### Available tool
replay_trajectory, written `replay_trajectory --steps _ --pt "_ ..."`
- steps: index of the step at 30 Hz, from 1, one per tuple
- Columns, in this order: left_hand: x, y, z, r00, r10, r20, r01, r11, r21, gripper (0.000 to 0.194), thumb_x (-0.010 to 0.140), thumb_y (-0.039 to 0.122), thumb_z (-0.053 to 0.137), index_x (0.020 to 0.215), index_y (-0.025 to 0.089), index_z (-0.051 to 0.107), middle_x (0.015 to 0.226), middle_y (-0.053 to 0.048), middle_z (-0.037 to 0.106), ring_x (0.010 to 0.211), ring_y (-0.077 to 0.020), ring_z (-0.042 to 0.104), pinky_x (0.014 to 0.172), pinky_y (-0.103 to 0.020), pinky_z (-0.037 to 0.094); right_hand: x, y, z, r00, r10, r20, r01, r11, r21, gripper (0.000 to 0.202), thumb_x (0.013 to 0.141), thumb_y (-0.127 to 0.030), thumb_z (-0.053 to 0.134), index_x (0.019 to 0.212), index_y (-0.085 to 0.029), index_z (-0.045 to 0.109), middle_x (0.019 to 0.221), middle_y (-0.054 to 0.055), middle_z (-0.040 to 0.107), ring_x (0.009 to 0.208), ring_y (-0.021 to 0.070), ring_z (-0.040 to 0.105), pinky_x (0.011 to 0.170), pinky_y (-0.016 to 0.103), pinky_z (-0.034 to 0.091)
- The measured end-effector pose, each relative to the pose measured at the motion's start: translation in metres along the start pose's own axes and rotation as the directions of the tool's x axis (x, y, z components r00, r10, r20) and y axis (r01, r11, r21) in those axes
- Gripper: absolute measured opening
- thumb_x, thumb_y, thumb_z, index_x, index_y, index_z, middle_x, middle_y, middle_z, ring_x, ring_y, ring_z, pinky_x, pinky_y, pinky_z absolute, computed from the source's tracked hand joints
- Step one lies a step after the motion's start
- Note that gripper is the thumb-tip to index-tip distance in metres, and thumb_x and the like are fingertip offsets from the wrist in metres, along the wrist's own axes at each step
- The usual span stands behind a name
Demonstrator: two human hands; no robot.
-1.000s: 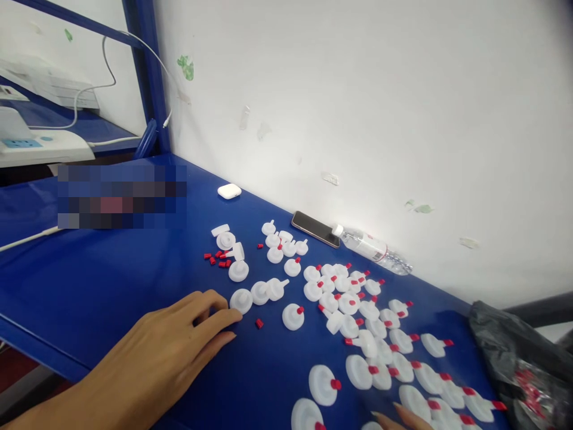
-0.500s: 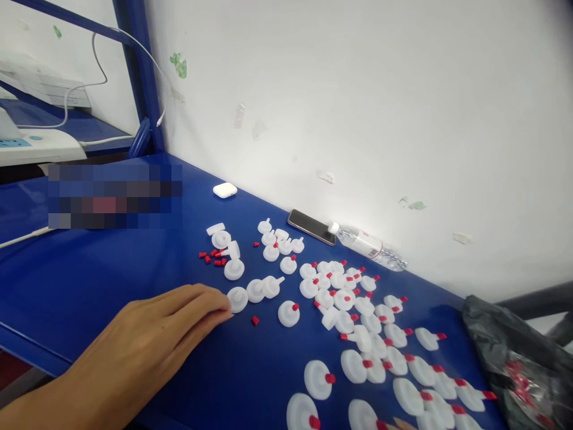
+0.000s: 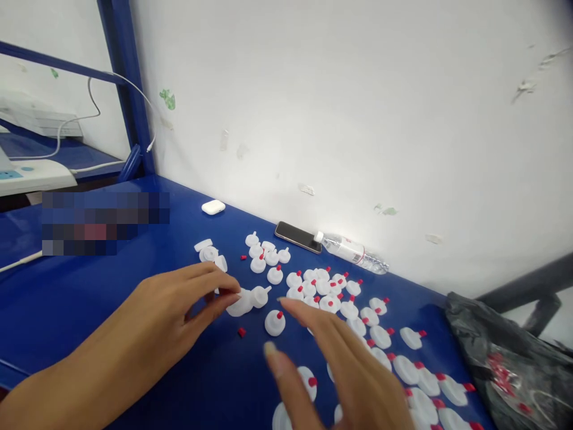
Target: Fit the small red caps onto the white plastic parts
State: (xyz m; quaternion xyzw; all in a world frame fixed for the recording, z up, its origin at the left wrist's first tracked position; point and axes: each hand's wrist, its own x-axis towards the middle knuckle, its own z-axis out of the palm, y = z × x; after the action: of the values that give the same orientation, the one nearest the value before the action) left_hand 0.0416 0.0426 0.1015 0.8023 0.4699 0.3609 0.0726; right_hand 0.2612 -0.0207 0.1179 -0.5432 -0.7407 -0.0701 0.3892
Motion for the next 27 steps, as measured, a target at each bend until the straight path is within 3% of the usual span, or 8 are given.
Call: replay_trajectory --steps 4,6,9,15,17,20,24,27 --pt "0.005 0.019 -0.014 0.992 -0.09 -0.092 0.066 0.97 -0.233 0.023 0.091 0.052 0.07 0.095 0.03 0.076 0.083 0.01 0.077 0.067 -0.0122 0.071 0.056 -0.013 0.056 -0.005 0.001 0.021 0.994 0.102 0.035 -0.104 0.99 0.093 0.063 0.085 -0.07 0.064 0.139 -0.037 0.063 0.117 -0.004 0.08 0.09 0.0271 0.081 0.066 0.035 0.07" --pt "0.003 0.024 -0.012 0.983 -0.069 -0.169 0.013 0.95 -0.313 0.012 0.09 0.044 0.073 0.091 0.032 0.075 0.081 0.011 0.077 0.066 -0.0105 0.071 0.057 -0.01 0.056 -0.001 0.001 0.023 0.992 0.112 0.054 -0.12 0.977 0.178 0.057 0.087 -0.07 0.063 0.134 -0.038 0.066 0.11 -0.006 0.082 0.088 0.0254 0.081 0.068 0.034 0.069" --pt "0.001 0.025 -0.006 0.982 -0.014 -0.188 -0.053 0.936 -0.347 0.003 0.093 0.036 0.071 0.094 0.037 0.073 0.086 0.014 0.078 0.074 -0.008 0.073 0.062 -0.007 0.056 0.007 0.001 0.02 0.992 0.117 0.04 -0.124 0.956 0.266 0.036 0.092 -0.058 0.067 0.121 -0.038 0.071 0.104 -0.008 0.083 0.085 0.0222 0.081 0.073 0.03 0.068" --pt "0.003 0.011 -0.004 0.983 0.137 -0.122 -0.167 0.941 -0.295 0.008 0.098 0.035 0.068 0.103 0.041 0.069 0.093 0.017 0.077 0.08 -0.0077 0.074 0.069 -0.011 0.057 0.011 0.004 0.018 0.998 0.062 -0.007 -0.059 0.972 0.227 0.032 0.094 -0.044 0.068 0.125 -0.035 0.073 0.1 -0.004 0.083 0.078 0.0217 0.081 0.071 0.028 0.067" --pt "0.003 0.007 -0.004 0.977 0.2 -0.067 -0.211 0.938 -0.275 0.007 0.1 0.034 0.064 0.104 0.039 0.068 0.093 0.016 0.078 0.077 -0.0082 0.074 0.066 -0.013 0.056 0.01 0.006 0.019 1.0 0.02 0.015 -0.023 0.974 0.225 0.032 0.096 -0.038 0.066 0.127 -0.034 0.073 0.104 -0.002 0.082 0.082 0.0209 0.081 0.073 0.026 0.067" --pt "0.002 0.004 -0.002 0.963 0.255 -0.081 -0.267 0.943 -0.201 0.009 0.103 0.034 0.058 0.107 0.037 0.067 0.095 0.013 0.077 0.077 -0.0088 0.074 0.068 -0.014 0.057 0.008 0.007 0.021 0.998 -0.007 0.065 -0.008 0.972 0.234 0.036 0.097 -0.033 0.062 0.133 -0.034 0.071 0.113 0.0 0.081 0.09 0.0214 0.08 0.079 0.027 0.067" --pt "-0.004 0.004 0.0 0.94 0.292 -0.175 -0.303 0.952 -0.036 0.017 0.106 0.033 0.053 0.119 0.036 0.064 0.101 0.011 0.076 0.084 -0.0081 0.073 0.078 -0.014 0.058 0.001 -0.003 0.023 0.99 0.115 0.084 -0.134 0.951 0.278 0.05 0.093 -0.037 0.067 0.143 -0.033 0.063 0.119 0.002 0.079 0.09 0.024 0.079 0.076 0.032 0.068" --pt "-0.016 0.003 0.0 0.928 0.296 -0.228 -0.301 0.954 0.015 0.024 0.107 0.033 0.05 0.125 0.036 0.066 0.113 0.011 0.075 0.094 -0.0086 0.072 0.093 -0.016 0.058 -0.001 -0.013 0.026 0.956 0.263 0.133 -0.294 0.869 0.397 0.052 0.092 -0.047 0.069 0.14 -0.03 0.065 0.106 0.006 0.081 0.081 0.0256 0.079 0.073 0.034 0.068"
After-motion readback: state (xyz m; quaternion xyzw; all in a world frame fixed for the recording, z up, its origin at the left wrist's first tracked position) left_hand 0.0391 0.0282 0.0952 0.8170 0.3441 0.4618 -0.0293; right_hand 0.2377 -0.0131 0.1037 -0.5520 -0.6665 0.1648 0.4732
